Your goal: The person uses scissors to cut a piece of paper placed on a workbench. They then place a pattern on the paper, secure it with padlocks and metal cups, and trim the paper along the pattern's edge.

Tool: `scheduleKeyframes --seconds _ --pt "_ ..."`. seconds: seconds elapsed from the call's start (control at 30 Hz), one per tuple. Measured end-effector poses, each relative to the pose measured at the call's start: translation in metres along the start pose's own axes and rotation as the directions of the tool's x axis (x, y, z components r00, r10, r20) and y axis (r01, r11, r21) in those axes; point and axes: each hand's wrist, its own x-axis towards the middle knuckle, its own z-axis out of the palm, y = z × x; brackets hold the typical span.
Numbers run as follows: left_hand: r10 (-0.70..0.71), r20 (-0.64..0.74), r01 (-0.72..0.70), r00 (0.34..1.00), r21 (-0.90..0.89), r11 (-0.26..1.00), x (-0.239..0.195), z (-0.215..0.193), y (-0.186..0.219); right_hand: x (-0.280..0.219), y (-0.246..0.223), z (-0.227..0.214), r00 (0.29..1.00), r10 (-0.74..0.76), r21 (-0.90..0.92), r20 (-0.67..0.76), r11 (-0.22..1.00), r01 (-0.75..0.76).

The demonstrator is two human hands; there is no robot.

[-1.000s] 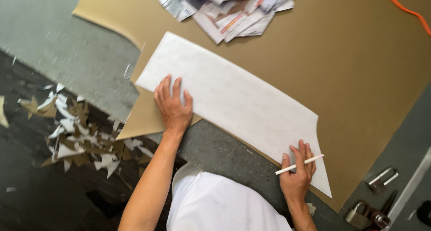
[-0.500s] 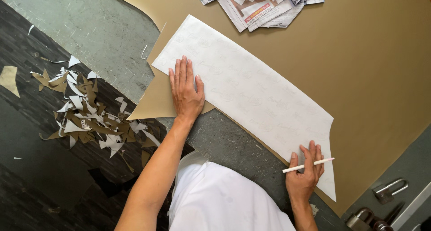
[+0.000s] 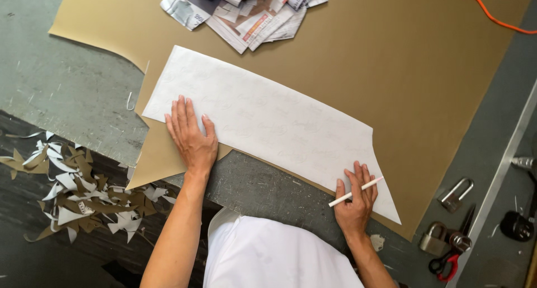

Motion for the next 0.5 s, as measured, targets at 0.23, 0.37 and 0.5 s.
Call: scheduleKeyframes --seconds 0.23,0.37,0.5 --pt "-0.010 0.034 0.010 0.999 0.010 1.000 0.001 -0.001 -0.001 -0.023 0.013 -0.015 0.996 0.089 0.010 -0.005 0.996 -0.089" --pt "0.009 0.054 -0.011 0.999 0.032 0.999 0.003 -0.002 -0.003 -0.040 0.029 -0.031 0.987 0.158 -0.028 -0.021 0.987 -0.159" --pt "0.023 0.091 -0.029 0.996 0.070 0.997 -0.003 0.001 -0.012 -0.065 0.043 -0.050 0.976 0.215 -0.008 -0.013 0.976 -0.216"
